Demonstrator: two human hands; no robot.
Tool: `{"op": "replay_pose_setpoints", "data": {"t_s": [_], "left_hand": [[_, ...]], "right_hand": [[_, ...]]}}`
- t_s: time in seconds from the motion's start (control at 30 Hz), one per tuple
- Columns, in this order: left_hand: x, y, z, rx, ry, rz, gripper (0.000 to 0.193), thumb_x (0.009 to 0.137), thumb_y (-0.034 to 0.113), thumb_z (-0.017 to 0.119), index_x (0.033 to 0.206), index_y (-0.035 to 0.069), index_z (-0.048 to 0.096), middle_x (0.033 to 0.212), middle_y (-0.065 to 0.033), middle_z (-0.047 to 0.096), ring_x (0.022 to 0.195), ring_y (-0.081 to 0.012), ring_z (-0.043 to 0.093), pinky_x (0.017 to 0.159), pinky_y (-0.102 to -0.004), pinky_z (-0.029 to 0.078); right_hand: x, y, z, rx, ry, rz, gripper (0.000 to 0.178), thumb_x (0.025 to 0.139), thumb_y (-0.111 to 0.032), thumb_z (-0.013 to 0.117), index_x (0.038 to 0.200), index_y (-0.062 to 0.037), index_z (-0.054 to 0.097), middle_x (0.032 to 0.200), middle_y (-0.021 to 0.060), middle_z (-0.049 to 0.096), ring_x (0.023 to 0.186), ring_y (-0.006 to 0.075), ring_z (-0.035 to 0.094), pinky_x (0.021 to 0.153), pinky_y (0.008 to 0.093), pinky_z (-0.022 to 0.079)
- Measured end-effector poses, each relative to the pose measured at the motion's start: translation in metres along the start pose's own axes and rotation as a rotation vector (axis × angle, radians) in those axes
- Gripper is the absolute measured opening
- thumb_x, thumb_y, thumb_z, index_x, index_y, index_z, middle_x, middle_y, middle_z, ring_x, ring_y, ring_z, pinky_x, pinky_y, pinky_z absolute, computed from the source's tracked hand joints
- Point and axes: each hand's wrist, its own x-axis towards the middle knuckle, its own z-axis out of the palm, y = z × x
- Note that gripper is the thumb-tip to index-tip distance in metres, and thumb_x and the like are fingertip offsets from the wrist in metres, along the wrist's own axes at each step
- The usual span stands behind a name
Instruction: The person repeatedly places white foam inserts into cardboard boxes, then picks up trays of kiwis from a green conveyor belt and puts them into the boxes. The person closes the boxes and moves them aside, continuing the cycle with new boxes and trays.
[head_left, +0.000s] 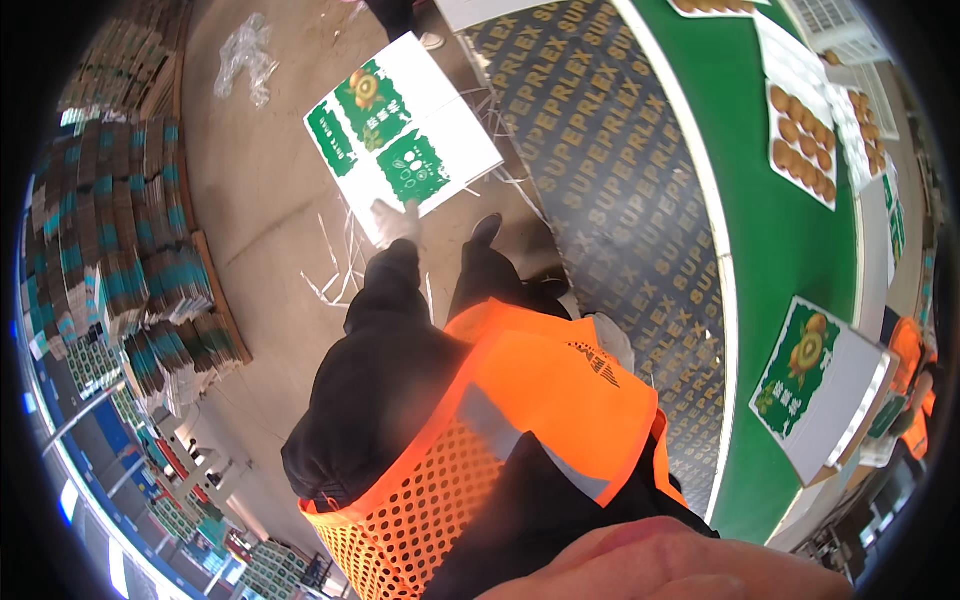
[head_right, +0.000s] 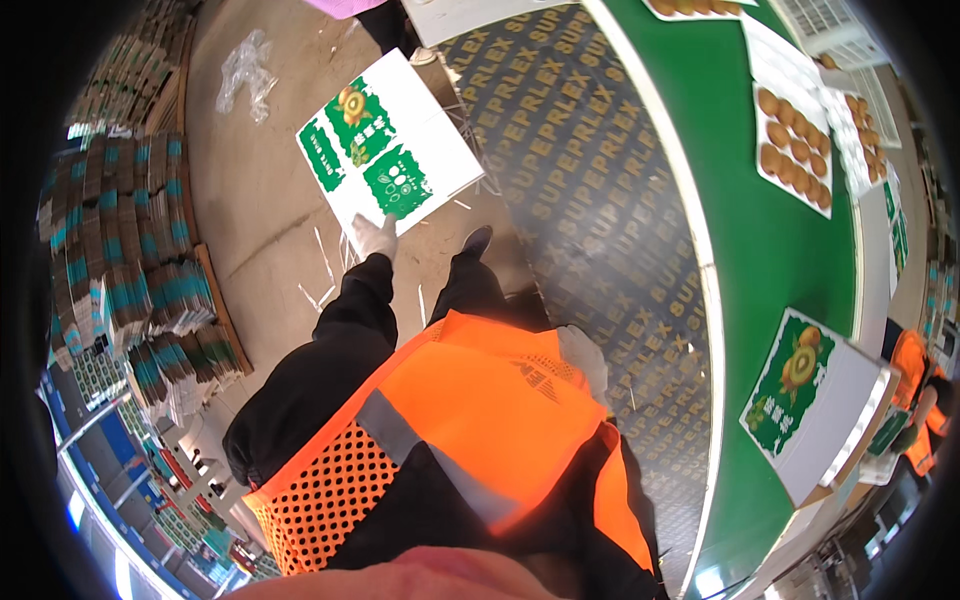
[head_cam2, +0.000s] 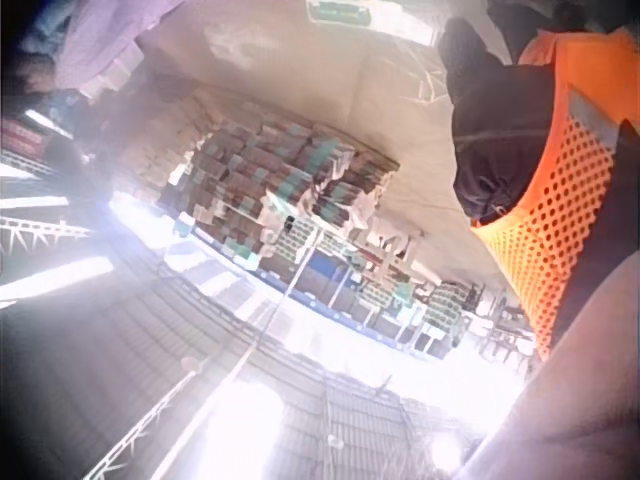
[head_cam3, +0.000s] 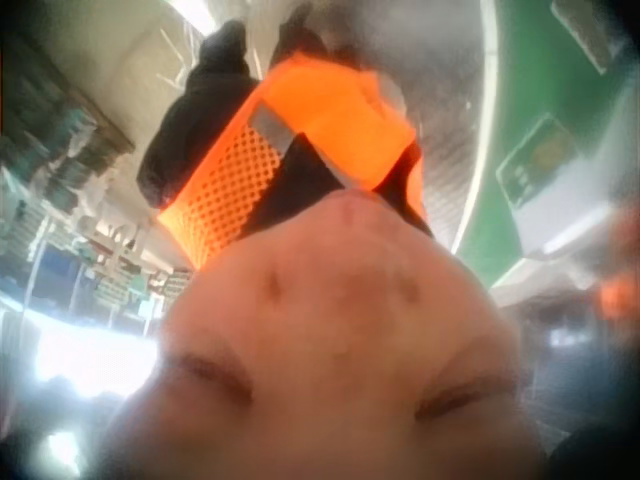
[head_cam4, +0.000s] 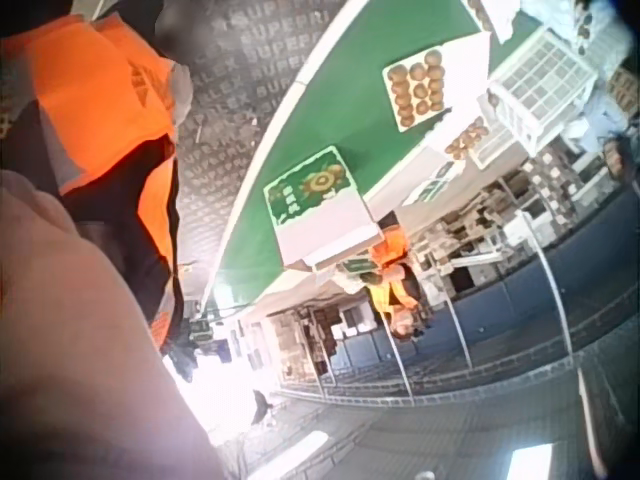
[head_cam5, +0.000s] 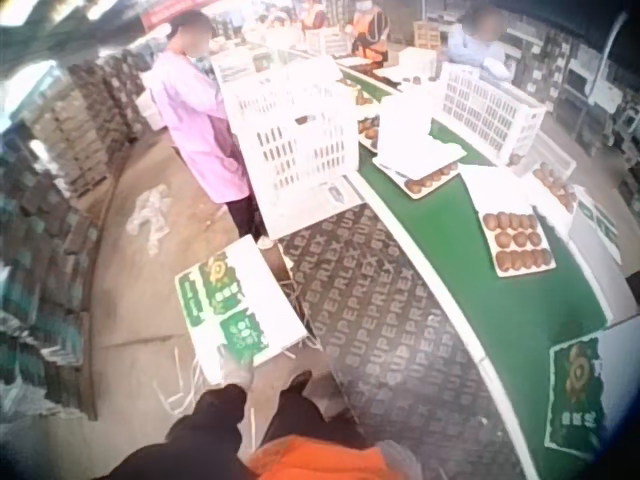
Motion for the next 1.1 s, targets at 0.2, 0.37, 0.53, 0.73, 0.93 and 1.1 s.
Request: {"op": "replay_pose_setpoints", "data": {"t_s": [0.2, 0.37, 0.53, 0.73, 0.93, 1.1], "left_hand": [[0.086, -0.25, 0.028, 0.237, -0.357, -0.449, 0.068, 0.084, 0.043, 0.066, 0.135, -0.003, 0.06, 0.135, -0.0325, 0.059, 0.129, -0.0411, 0.057, 0.109, -0.0444, 0.045], [0.104, -0.156, -0.002, 0.068, -0.267, -0.26, 0.069, 0.086, 0.045, 0.066, 0.135, 0.0, 0.052, 0.132, -0.0292, 0.058, 0.124, -0.0458, 0.058, 0.105, -0.0513, 0.046], [0.133, -0.163, 0.009, -0.247, -0.241, -0.344, 0.057, 0.088, 0.04, 0.067, 0.128, 0.002, 0.052, 0.124, -0.0257, 0.061, 0.116, -0.0423, 0.061, 0.099, -0.0481, 0.047], [0.145, -0.15, -0.002, -0.762, -0.152, -0.524, 0.043, 0.094, 0.035, 0.063, 0.117, -0.001, 0.062, 0.107, -0.0158, 0.067, 0.1, -0.0281, 0.065, 0.089, -0.0378, 0.049], [0.171, -0.142, -0.023, -0.496, -0.198, -0.599, 0.058, 0.096, 0.048, 0.053, 0.098, -0.007, 0.074, 0.084, -0.0165, 0.068, 0.086, -0.0236, 0.064, 0.081, -0.0399, 0.048], [0.164, -0.142, 0.021, -0.895, -0.41, -0.352, 0.064, 0.104, 0.05, 0.045, 0.144, 0.0, 0.049, 0.134, -0.0141, 0.06, 0.115, -0.0232, 0.058, 0.101, -0.0366, 0.044]], "right_hand": [[0.153, -0.094, -0.037, 0.17, 0.042, -0.314, 0.031, 0.09, -0.016, 0.063, 0.12, -0.008, 0.062, 0.119, 0.0128, 0.067, 0.106, 0.0347, 0.064, 0.087, 0.0459, 0.053], [0.36, -0.117, 0.061, 0.23, 0.082, 0.015, 0.071, 0.091, -0.034, 0.068, 0.148, -0.0022, 0.042, 0.151, 0.0235, 0.046, 0.137, 0.041, 0.047, 0.113, 0.0443, 0.041], [0.478, -0.08, 0.121, 0.122, -0.166, 0.417, 0.093, 0.093, -0.053, 0.062, 0.157, 0.0017, 0.024, 0.159, 0.0254, 0.035, 0.145, 0.0377, 0.039, 0.117, 0.0422, 0.036], [0.486, -0.072, 0.117, 0.205, -0.244, 0.486, 0.072, 0.092, -0.053, 0.063, 0.137, 0.0017, 0.052, 0.141, 0.0286, 0.056, 0.135, 0.0437, 0.049, 0.108, 0.0484, 0.042], [0.457, -0.092, 0.113, -0.077, 0.062, 0.316, 0.047, 0.086, -0.045, 0.064, 0.102, -0.0015, 0.073, 0.112, 0.0262, 0.069, 0.106, 0.0425, 0.065, 0.097, 0.0492, 0.049], [0.42, -0.157, 0.092, 0.488, -0.128, 0.238, 0.042, 0.083, -0.035, 0.074, 0.101, 0.0025, 0.071, 0.101, 0.0238, 0.072, 0.098, 0.0366, 0.069, 0.087, 0.0419, 0.054]]}}
